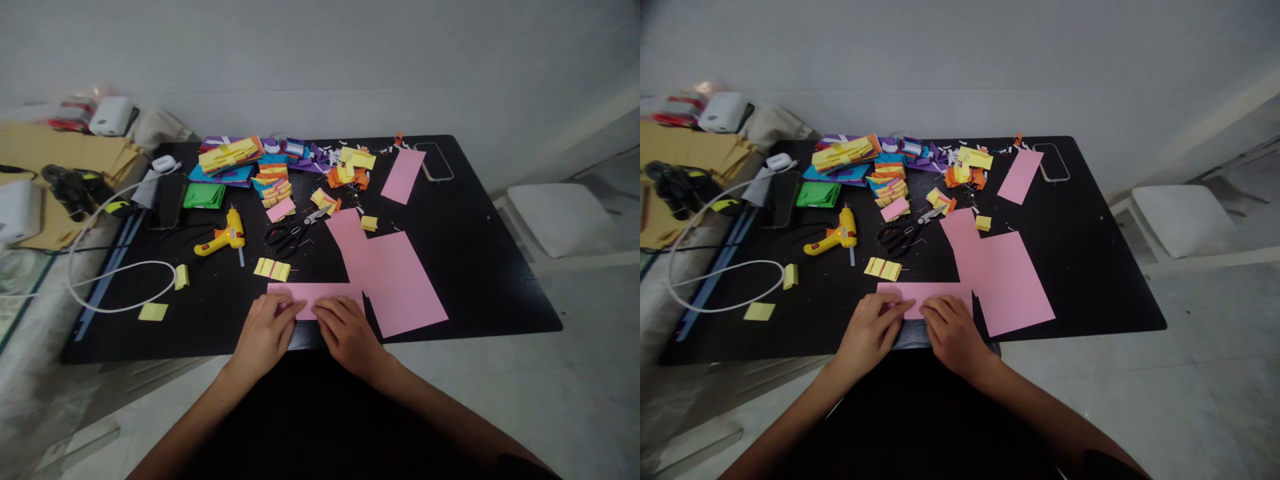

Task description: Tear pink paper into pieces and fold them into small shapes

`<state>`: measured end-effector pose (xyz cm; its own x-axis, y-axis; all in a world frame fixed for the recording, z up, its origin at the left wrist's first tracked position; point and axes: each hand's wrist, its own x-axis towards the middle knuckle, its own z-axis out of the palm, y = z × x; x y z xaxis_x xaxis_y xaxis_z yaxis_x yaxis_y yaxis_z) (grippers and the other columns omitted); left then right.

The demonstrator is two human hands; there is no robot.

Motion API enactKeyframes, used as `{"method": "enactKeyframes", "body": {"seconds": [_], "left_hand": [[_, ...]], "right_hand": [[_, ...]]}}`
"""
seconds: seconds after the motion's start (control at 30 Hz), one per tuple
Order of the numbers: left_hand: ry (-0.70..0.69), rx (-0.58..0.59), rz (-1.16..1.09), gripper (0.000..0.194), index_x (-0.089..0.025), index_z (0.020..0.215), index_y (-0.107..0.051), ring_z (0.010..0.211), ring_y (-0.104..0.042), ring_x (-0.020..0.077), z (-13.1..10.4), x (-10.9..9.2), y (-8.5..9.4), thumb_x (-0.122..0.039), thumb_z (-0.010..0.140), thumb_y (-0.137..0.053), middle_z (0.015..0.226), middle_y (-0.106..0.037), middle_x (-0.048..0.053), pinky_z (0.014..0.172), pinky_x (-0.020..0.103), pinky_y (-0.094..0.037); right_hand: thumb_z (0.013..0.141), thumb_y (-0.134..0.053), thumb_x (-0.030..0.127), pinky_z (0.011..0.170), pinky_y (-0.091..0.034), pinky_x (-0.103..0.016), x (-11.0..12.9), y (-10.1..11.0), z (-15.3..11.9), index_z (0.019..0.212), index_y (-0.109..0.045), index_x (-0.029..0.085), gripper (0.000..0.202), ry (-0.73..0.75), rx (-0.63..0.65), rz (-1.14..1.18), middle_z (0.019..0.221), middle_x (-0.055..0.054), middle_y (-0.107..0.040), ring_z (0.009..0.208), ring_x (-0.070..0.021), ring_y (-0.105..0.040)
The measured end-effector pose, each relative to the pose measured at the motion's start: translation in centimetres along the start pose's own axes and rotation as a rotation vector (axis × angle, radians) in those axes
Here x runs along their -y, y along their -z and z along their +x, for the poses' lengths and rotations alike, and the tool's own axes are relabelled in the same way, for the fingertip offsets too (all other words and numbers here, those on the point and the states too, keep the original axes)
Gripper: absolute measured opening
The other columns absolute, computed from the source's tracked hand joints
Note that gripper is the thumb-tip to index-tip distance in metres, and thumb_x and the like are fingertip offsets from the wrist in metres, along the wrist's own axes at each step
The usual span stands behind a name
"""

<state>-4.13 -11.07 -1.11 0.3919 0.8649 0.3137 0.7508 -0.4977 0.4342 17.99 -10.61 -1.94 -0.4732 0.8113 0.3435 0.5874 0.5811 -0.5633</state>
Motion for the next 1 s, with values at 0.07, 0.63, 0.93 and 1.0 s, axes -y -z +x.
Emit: {"method": "enactKeyframes", "body": {"seconds": [0.07, 0.63, 0.93, 1.0], "left_hand": [[-0.004, 0.009, 0.019, 0.040, -0.025, 0.131, -0.071, 0.098, -0.060, 0.0251, -0.1, 0.0, 0.1, -0.008, 0.097, -0.059, 0.114, -0.066, 0.010, 0.081, 0.039, -0.050], [0.065, -0.062, 0.107, 0.029, -0.025, 0.118, -0.076, 0.097, -0.065, 0.0261, -2.1, 2.7, 2.3, -0.014, 0.098, -0.059, 0.107, -0.071, 0.009, 0.078, 0.041, -0.050], [0.329, -0.194, -0.225, 0.024, -0.022, 0.120, -0.073, 0.105, -0.068, 0.0227, -1.3, 3.7, 3.0, -0.030, 0.102, -0.060, 0.114, -0.069, 0.008, 0.091, 0.038, -0.057], [0.376, -0.242, -0.333, 0.030, -0.022, 0.126, -0.070, 0.108, -0.068, 0.0240, -1.0, 3.9, 3.0, -0.036, 0.102, -0.061, 0.120, -0.070, 0.010, 0.096, 0.041, -0.056]], "right_hand": [[0.101, -0.055, 0.008, 0.100, -0.056, -0.046, -0.1, 0.1, -0.4, 0.126, -0.071, 0.015, 0.031, 0.010, -0.016, -0.052, 0.120, -0.011, -0.076, 0.112, -0.0274, -0.066], [0.104, -0.055, 0.015, 0.095, -0.060, -0.052, -1.4, 2.8, -2.6, 0.129, -0.070, 0.018, 0.029, -0.065, -0.021, -0.146, 0.122, -0.013, -0.076, 0.109, -0.0288, -0.071], [0.105, -0.055, 0.014, 0.091, -0.061, -0.048, -2.9, 3.9, -1.2, 0.112, -0.073, 0.017, 0.020, 0.096, 0.050, -0.145, 0.105, -0.009, -0.079, 0.091, -0.0242, -0.072], [0.106, -0.053, 0.013, 0.089, -0.062, -0.045, -2.6, 4.2, -0.9, 0.111, -0.073, 0.019, 0.021, 0.056, 0.000, -0.074, 0.102, -0.009, -0.078, 0.090, -0.0235, -0.073]]}}
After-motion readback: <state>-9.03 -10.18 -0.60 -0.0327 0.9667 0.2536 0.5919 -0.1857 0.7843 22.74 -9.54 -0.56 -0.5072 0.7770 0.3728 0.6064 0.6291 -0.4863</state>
